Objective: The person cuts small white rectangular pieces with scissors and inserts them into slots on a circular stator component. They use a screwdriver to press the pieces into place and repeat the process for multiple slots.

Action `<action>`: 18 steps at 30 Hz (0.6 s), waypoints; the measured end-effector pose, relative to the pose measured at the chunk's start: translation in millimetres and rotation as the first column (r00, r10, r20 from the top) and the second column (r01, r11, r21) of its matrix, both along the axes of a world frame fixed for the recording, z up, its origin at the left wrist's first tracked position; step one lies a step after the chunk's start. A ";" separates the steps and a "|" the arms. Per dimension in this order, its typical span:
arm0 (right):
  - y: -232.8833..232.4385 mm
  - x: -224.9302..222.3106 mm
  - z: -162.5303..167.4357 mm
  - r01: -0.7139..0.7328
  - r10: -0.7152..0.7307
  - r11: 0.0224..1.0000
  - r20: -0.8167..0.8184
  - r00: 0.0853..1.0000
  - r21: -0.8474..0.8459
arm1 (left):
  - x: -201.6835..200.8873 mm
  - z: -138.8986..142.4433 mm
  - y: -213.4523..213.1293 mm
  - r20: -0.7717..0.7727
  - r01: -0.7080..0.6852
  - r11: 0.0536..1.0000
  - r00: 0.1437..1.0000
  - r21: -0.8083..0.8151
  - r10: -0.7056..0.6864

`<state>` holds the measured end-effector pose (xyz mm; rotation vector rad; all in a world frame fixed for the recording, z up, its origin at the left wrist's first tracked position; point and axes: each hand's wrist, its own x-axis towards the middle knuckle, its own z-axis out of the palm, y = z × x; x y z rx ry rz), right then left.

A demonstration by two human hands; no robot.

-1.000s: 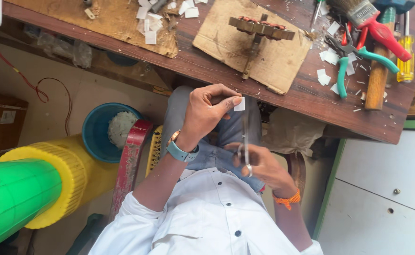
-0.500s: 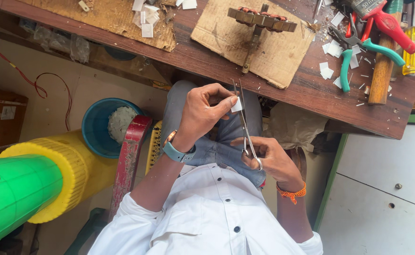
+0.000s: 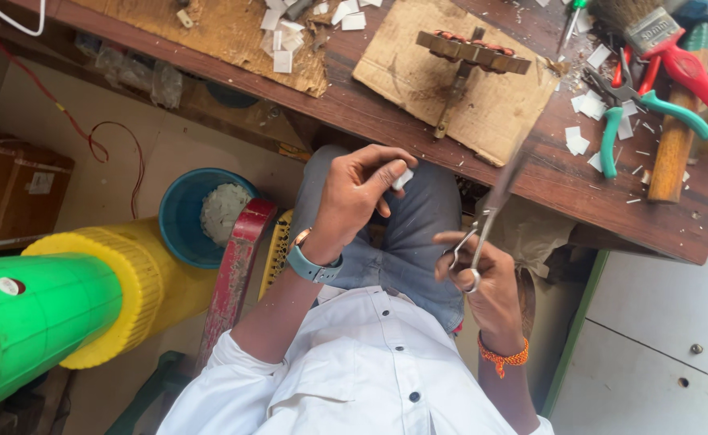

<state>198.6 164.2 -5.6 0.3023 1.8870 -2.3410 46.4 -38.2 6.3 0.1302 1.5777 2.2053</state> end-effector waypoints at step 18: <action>-18.4 -28.9 13.4 0.184 -0.184 0.983 0.007 0.983 -0.023 | 38.3 11.3 0.5 -0.130 0.287 0.925 0.936 -0.250 -0.326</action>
